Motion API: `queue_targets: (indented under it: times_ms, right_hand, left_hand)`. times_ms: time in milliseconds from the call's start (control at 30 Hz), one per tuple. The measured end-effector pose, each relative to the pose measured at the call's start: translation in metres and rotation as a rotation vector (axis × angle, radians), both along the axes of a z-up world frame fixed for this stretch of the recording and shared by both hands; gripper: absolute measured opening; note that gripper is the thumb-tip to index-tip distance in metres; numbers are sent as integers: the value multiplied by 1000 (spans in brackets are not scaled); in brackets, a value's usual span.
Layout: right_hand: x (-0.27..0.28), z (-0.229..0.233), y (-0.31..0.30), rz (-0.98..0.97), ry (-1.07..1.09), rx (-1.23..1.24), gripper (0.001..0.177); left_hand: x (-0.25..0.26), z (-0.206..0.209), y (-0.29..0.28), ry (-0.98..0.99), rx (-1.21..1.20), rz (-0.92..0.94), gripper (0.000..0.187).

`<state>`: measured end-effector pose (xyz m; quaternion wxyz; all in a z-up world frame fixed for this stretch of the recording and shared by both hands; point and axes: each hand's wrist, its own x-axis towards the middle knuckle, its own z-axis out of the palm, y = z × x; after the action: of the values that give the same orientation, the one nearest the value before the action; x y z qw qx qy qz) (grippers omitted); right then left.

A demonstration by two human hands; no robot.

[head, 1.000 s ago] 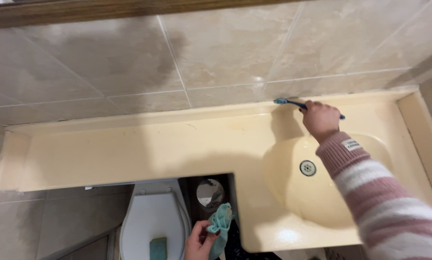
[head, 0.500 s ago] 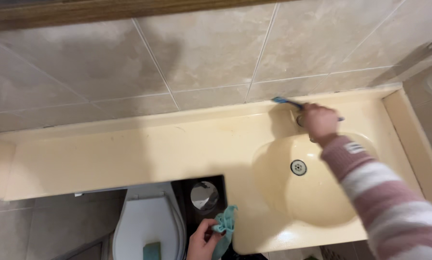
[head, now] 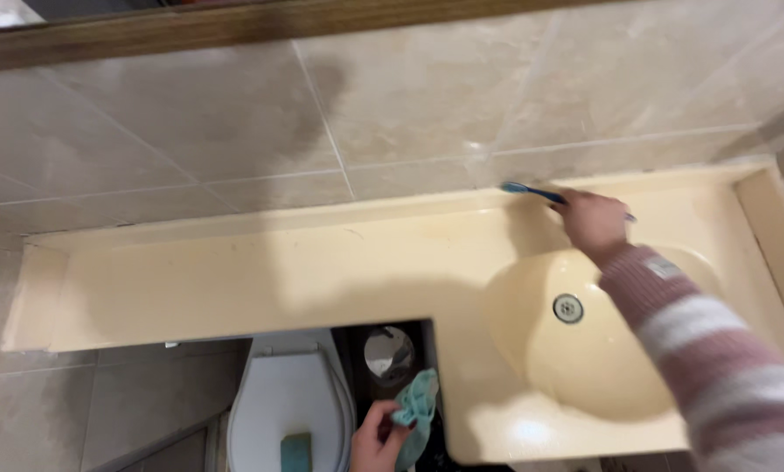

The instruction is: The person scrubs the sink countertop and basin with a toothbrush, then wipes the surfaces with a cloth. They rinse the cloth under running water and continue wiping the sink and faucet area.

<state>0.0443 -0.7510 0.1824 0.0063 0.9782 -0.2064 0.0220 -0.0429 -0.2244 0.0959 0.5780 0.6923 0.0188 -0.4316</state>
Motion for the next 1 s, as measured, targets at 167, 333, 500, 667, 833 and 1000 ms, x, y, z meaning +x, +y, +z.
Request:
queue_targets:
  times_ms: [167, 333, 500, 667, 833, 1000]
  right_hand:
    - [64, -29, 64, 192, -206, 11, 22]
    - [106, -27, 142, 139, 5, 220, 35]
    - [45, -4, 66, -6, 19, 470, 57]
    - [17, 20, 25, -35, 38, 71, 35]
    - [44, -6, 41, -2, 199, -43, 45]
    - [83, -19, 104, 196, 152, 47, 42]
  left_hand:
    - [0, -7, 0, -9, -10, 74, 22]
    - [1, 33, -25, -17, 13, 115, 23]
    - [6, 75, -34, -106, -58, 147, 20]
    - [9, 106, -22, -177, -55, 135, 18]
    - [14, 108, -7, -57, -73, 191, 19]
    - [23, 96, 39, -46, -76, 266, 17]
